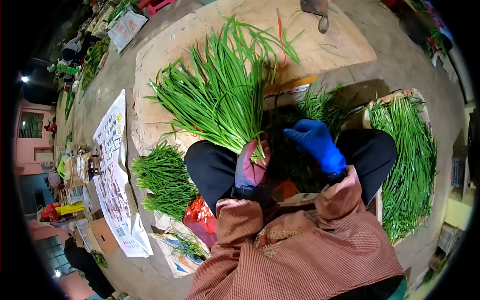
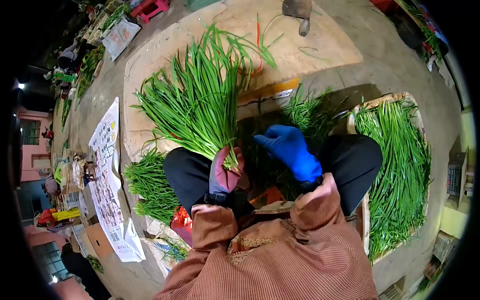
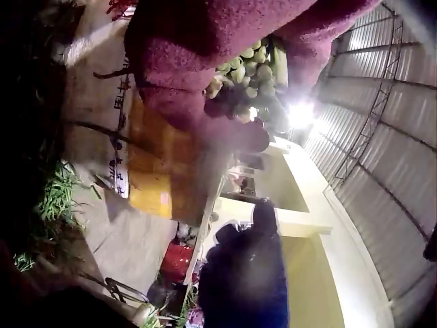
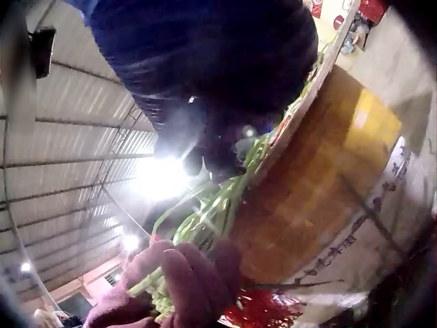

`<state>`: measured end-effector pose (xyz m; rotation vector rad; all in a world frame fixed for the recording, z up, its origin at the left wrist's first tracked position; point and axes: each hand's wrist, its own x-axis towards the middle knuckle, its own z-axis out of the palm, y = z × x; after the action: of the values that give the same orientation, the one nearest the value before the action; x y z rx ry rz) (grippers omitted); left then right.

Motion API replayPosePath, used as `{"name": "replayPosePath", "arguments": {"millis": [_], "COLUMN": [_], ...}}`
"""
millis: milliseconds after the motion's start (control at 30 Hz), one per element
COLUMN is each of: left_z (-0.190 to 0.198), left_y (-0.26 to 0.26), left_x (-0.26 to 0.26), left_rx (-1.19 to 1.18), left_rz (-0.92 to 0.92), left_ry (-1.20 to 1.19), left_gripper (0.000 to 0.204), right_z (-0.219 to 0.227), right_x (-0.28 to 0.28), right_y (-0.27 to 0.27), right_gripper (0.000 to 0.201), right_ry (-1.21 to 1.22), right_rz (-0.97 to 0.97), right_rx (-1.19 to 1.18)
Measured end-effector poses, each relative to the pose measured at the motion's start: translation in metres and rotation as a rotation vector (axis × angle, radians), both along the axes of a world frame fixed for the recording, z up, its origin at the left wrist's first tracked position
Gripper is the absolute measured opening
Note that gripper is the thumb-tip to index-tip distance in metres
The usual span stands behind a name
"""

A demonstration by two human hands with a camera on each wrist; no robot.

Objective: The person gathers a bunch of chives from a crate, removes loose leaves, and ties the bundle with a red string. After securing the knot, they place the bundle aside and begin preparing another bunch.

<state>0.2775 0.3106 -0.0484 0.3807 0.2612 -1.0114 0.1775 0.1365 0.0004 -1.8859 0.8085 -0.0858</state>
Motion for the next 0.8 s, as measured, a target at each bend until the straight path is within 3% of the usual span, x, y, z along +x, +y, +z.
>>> {"name": "replayPosePath", "arguments": {"millis": [67, 100, 133, 233, 300, 400, 533, 633, 800], "left_z": [-0.004, -0.003, -0.003, -0.016, -0.016, -0.011, 0.008, 0.011, 0.015], "left_y": [0.002, 0.002, 0.003, 0.006, 0.008, 0.010, 0.002, 0.002, -0.001], "left_x": [0.001, -0.001, -0.002, -0.003, -0.004, -0.004, -0.008, -0.009, -0.012], "left_rx": [0.071, 0.086, 0.102, 0.097, 0.123, -0.025, 0.137, 0.093, 0.149], "left_rz": [0.005, 0.020, 0.034, 0.026, 0.027, -0.012, -0.023, 0.004, 0.067], "left_ry": [-0.016, -0.023, -0.028, -0.019, -0.025, -0.123, -0.169, -0.248, -0.072], "left_gripper": [0.022, 0.021, 0.020, 0.016, 0.014, 0.017, 0.020, 0.021, 0.019], "right_z": [0.001, 0.012, 0.014, 0.010, 0.007, -0.002, 0.006, 0.013, 0.011], "right_x": [0.024, 0.033, 0.043, 0.074, 0.087, 0.098, 0.103, 0.106, 0.108], "right_y": [0.015, 0.023, 0.029, 0.037, 0.036, 0.033, 0.032, 0.035, 0.038], "right_gripper": [0.022, 0.014, 0.014, 0.016, 0.016, 0.018, 0.030, 0.039, 0.042], "right_ry": [-0.363, -0.380, -0.380, -0.497, -0.427, -0.353, -0.275, -0.173, -0.114], "right_rz": [0.031, 0.020, 0.021, 0.201, 0.228, 0.269, 0.294, 0.335, 0.347], "right_rx": [0.079, 0.269, 0.269, -0.047, -0.042, -0.118, -0.260, -0.279, -0.312]}}
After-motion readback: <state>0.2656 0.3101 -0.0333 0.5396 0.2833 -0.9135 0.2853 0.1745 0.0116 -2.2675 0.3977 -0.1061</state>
